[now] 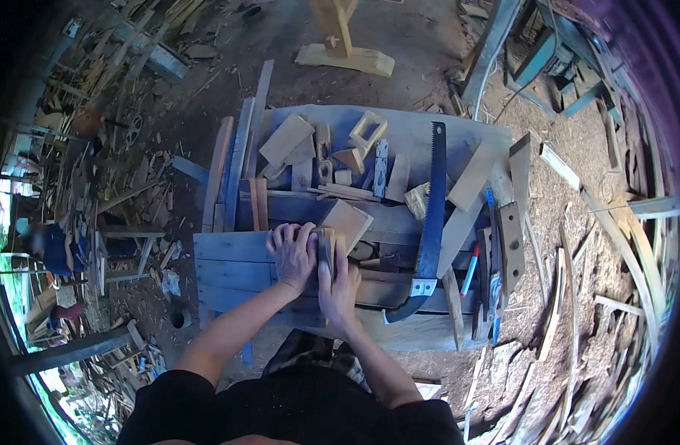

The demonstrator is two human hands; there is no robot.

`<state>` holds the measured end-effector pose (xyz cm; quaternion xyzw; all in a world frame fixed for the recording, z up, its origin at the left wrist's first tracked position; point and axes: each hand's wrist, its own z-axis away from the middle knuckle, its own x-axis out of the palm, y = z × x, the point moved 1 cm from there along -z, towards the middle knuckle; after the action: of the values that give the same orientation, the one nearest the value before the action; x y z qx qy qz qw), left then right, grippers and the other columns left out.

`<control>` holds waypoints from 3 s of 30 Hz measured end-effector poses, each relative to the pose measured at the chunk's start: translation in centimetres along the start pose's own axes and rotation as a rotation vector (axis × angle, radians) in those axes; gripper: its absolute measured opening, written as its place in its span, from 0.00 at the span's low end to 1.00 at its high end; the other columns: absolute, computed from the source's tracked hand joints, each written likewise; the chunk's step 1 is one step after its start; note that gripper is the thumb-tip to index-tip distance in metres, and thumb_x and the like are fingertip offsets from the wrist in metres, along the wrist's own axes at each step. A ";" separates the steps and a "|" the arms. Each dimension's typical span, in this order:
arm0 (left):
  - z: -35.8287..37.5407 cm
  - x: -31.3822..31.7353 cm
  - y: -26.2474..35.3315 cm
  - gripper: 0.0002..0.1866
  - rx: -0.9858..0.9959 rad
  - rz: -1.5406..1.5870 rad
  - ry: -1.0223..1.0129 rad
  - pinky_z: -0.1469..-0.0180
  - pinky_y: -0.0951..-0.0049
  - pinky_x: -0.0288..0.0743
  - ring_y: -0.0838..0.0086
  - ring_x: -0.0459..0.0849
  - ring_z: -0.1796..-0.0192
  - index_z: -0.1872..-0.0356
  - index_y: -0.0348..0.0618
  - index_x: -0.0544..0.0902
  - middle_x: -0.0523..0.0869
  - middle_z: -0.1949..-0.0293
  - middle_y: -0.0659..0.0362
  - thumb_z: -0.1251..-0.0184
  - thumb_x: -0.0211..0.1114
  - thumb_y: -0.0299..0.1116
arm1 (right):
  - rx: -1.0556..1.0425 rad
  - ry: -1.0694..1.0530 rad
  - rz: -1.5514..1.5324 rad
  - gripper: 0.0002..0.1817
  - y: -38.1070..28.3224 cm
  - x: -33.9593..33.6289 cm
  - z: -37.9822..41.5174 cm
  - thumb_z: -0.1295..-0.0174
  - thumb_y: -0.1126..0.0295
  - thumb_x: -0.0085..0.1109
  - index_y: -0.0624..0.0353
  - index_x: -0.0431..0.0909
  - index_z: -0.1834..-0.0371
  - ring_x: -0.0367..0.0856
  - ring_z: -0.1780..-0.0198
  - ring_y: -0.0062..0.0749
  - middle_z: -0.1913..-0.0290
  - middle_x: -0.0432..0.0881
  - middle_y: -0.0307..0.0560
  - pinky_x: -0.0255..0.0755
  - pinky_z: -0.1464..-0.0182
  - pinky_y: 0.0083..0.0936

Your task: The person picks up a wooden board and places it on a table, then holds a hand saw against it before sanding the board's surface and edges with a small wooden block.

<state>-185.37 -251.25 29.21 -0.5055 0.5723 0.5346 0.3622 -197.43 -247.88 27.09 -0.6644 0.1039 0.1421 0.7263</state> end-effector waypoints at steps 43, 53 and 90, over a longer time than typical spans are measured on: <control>0.1 -0.8 0.4 0.15 -0.024 0.087 -0.005 0.30 0.43 0.51 0.56 0.69 0.37 0.45 0.51 0.80 0.78 0.49 0.55 0.28 0.58 0.38 | -0.145 0.076 -0.115 0.30 0.4 -0.1 -0.9 0.26 0.63 0.50 0.62 0.60 0.24 0.78 0.44 0.63 0.44 0.78 0.73 0.70 0.40 0.46; 0.3 -0.8 0.5 0.15 -0.021 0.041 -0.003 0.31 0.42 0.52 0.55 0.69 0.37 0.44 0.50 0.81 0.78 0.48 0.54 0.28 0.58 0.39 | -0.076 0.069 -0.249 0.32 -0.5 0.5 -6.6 0.26 0.59 0.50 0.60 0.60 0.22 0.77 0.45 0.66 0.40 0.77 0.72 0.67 0.39 0.53; -0.1 -0.3 0.1 0.14 0.019 0.055 0.055 0.35 0.45 0.57 0.55 0.71 0.40 0.47 0.51 0.82 0.78 0.51 0.53 0.29 0.58 0.38 | -0.160 0.120 -0.074 0.31 1.2 0.2 -0.8 0.27 0.61 0.51 0.61 0.61 0.24 0.77 0.46 0.73 0.48 0.80 0.74 0.70 0.45 0.55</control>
<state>-185.41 -251.25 29.55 -0.5006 0.6006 0.5250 0.3362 -197.59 -248.61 25.78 -0.7310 0.1109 0.0834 0.6682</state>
